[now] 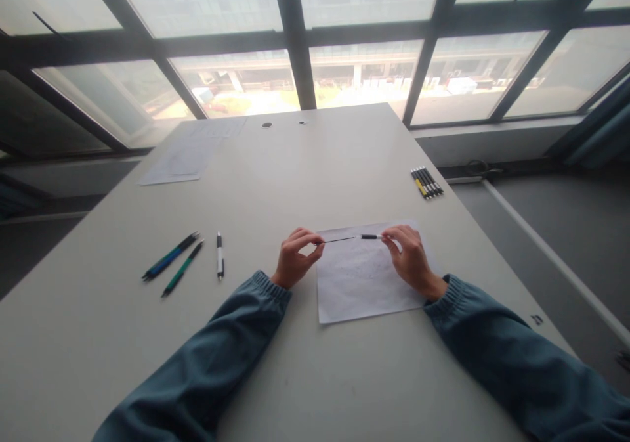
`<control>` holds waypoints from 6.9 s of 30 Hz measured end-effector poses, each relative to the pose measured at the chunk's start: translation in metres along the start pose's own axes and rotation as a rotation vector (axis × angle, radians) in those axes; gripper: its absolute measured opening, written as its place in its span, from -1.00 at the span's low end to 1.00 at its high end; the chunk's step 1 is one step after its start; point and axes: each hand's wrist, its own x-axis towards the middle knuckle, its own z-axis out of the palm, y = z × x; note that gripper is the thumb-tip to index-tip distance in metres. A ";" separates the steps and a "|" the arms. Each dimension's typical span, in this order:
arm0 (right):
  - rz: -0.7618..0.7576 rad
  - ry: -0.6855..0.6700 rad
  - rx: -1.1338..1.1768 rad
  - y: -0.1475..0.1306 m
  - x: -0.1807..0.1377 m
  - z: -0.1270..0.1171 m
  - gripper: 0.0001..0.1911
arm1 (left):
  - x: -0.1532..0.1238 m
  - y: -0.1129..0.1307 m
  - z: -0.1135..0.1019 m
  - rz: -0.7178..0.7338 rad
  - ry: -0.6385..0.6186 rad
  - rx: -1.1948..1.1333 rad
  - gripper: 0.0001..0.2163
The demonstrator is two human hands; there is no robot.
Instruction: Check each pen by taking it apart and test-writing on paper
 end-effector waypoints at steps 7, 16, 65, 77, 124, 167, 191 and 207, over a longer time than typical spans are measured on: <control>-0.038 -0.040 -0.006 -0.003 0.000 -0.001 -0.93 | 0.001 -0.001 0.002 0.056 -0.041 0.006 -0.96; -0.146 -0.158 0.099 -0.011 0.002 0.001 -0.88 | 0.000 0.008 0.010 0.100 -0.136 -0.010 -0.95; -0.228 -0.246 0.100 -0.019 0.002 0.003 -0.86 | -0.004 0.007 0.014 0.034 -0.144 -0.117 -0.92; -0.294 -0.192 0.117 -0.023 0.003 0.002 -0.95 | -0.005 0.008 0.016 0.063 -0.138 -0.101 -0.90; -0.333 -0.259 0.127 -0.021 -0.001 0.005 -0.87 | -0.007 0.010 0.014 -0.054 -0.301 -0.080 -0.68; -0.310 -0.274 0.113 -0.019 -0.002 0.005 -0.86 | -0.005 0.009 0.013 -0.021 -0.256 -0.131 -0.80; -0.305 -0.270 0.102 -0.021 -0.002 0.004 -0.84 | -0.008 0.005 0.015 -0.070 -0.346 -0.101 -0.67; -0.260 -0.284 0.186 -0.018 -0.003 0.007 -0.81 | -0.007 0.009 0.016 0.000 -0.216 -0.153 -0.93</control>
